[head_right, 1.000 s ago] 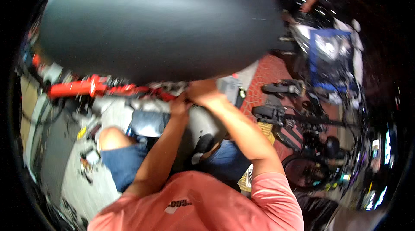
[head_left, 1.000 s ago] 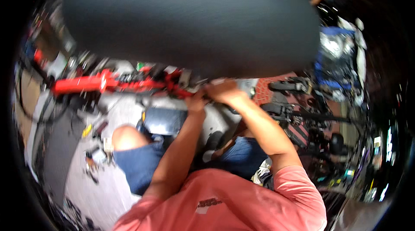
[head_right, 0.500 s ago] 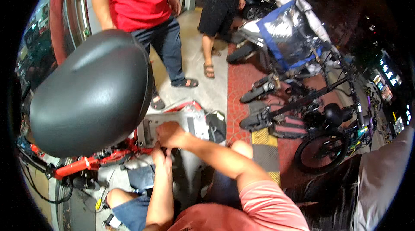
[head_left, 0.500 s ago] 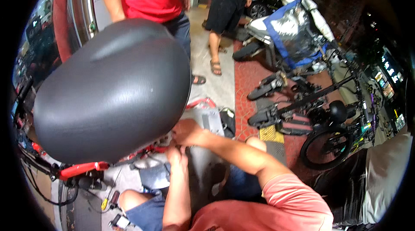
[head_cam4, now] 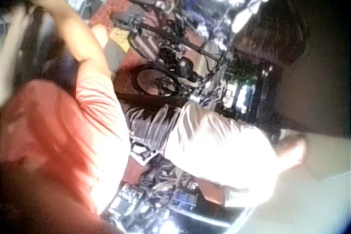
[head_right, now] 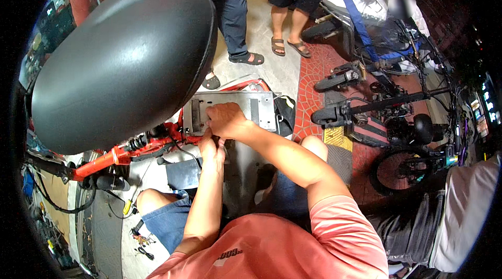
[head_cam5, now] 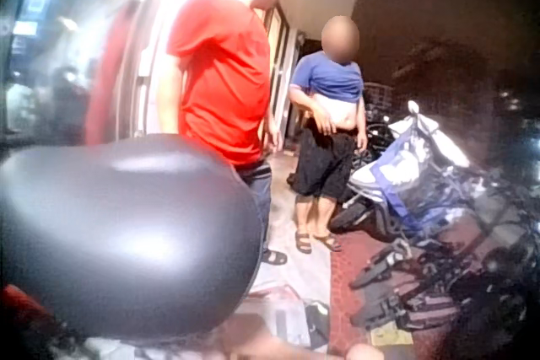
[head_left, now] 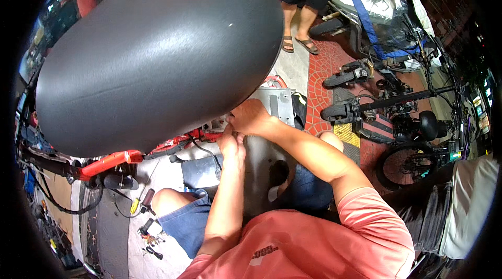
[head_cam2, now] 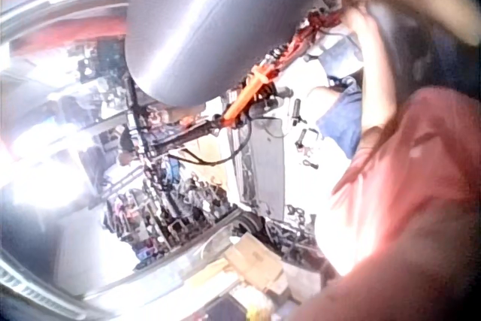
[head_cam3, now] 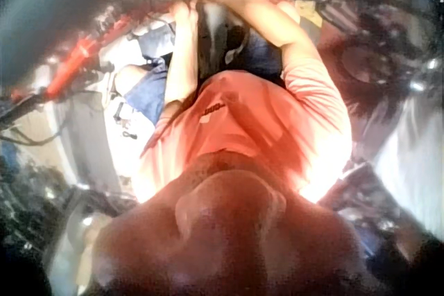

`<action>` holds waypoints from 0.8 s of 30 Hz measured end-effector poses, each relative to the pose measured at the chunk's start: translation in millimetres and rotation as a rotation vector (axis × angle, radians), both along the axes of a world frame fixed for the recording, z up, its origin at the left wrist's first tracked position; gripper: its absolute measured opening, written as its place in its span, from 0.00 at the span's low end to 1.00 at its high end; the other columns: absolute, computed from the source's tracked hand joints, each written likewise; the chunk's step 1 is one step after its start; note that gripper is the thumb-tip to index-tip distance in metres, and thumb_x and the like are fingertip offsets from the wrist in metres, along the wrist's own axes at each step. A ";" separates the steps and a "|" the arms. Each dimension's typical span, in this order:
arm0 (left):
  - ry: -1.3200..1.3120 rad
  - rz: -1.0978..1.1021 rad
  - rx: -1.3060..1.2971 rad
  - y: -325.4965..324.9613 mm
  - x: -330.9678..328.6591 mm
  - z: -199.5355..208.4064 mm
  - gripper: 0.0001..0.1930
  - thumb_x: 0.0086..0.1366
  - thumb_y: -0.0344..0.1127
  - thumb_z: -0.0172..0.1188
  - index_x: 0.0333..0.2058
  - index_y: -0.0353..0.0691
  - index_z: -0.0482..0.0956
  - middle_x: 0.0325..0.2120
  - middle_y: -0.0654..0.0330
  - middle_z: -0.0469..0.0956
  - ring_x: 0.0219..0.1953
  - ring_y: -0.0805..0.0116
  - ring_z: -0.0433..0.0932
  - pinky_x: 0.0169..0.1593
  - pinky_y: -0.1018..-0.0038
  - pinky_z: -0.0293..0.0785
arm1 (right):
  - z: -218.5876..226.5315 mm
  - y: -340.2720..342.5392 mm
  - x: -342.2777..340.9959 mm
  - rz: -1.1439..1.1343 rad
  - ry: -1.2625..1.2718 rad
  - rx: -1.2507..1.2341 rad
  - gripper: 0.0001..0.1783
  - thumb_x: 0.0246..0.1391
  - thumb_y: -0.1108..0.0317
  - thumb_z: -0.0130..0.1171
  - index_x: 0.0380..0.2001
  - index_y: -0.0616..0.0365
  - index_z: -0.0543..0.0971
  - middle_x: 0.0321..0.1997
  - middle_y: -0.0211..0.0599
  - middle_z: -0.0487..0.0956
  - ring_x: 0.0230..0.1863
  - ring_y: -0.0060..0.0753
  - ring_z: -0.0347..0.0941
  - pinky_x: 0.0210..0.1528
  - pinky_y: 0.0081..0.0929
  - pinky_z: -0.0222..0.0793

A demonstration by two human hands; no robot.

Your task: The person sits on the floor and works on the internal components of a red electric scooter. They manipulate wires and parts under the seat, then place a metal cover over the compartment and secure it.

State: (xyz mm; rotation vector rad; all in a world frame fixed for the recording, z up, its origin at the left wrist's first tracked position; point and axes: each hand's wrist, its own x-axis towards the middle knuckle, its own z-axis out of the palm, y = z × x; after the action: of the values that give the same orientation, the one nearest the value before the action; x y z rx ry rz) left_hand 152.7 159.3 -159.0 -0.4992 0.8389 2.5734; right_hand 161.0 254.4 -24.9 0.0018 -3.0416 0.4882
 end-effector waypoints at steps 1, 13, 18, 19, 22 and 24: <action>-0.002 0.020 0.020 0.8 0.5 2.8 0.12 0.77 0.32 0.51 0.51 0.32 0.77 0.47 0.53 0.82 0.47 0.59 0.84 0.45 0.62 0.87 | -0.5 0.2 -0.3 0.002 0.042 -0.003 0.12 0.55 0.60 0.63 0.33 0.59 0.83 0.36 0.50 0.85 0.42 0.56 0.84 0.46 0.51 0.77; -0.003 0.003 0.024 -5.3 0.8 7.1 0.12 0.67 0.25 0.61 0.49 0.36 0.79 0.41 0.57 0.83 0.38 0.65 0.84 0.31 0.69 0.82 | -8.2 -1.3 -7.1 0.047 -0.025 0.169 0.16 0.61 0.56 0.59 0.33 0.59 0.84 0.36 0.50 0.85 0.41 0.55 0.83 0.44 0.51 0.77; 0.041 0.004 -0.006 -5.1 0.3 5.2 0.14 0.67 0.26 0.60 0.51 0.37 0.79 0.42 0.58 0.84 0.37 0.66 0.84 0.30 0.68 0.82 | -13.9 -4.5 -6.2 0.002 0.056 0.132 0.16 0.61 0.56 0.58 0.31 0.58 0.84 0.33 0.50 0.85 0.38 0.57 0.83 0.42 0.52 0.77; 0.034 0.003 -0.009 -4.8 0.3 5.5 0.14 0.67 0.26 0.60 0.51 0.37 0.79 0.42 0.58 0.84 0.37 0.66 0.84 0.31 0.69 0.82 | -15.4 -4.8 -5.9 -0.011 0.082 0.111 0.16 0.61 0.57 0.58 0.30 0.58 0.84 0.32 0.50 0.84 0.37 0.58 0.82 0.41 0.53 0.76; 0.022 -0.004 -0.018 -5.0 0.9 8.5 0.14 0.67 0.26 0.60 0.51 0.37 0.79 0.43 0.58 0.84 0.36 0.66 0.84 0.32 0.68 0.83 | -10.5 -6.3 -6.6 0.003 0.036 0.139 0.18 0.63 0.54 0.58 0.31 0.57 0.84 0.33 0.50 0.85 0.38 0.58 0.82 0.44 0.53 0.75; 0.034 -0.008 -0.021 -4.9 1.0 9.4 0.14 0.67 0.26 0.60 0.51 0.38 0.79 0.43 0.57 0.84 0.36 0.66 0.85 0.32 0.68 0.84 | -6.9 -6.6 -6.8 0.001 0.010 0.142 0.17 0.62 0.54 0.59 0.32 0.58 0.84 0.34 0.50 0.85 0.40 0.57 0.83 0.45 0.51 0.76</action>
State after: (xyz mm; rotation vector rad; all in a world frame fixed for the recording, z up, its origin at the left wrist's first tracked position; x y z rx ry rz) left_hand 153.8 154.5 -149.6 -0.4586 0.8786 2.5749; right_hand 154.1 247.8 -31.8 0.0129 -3.0589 0.2701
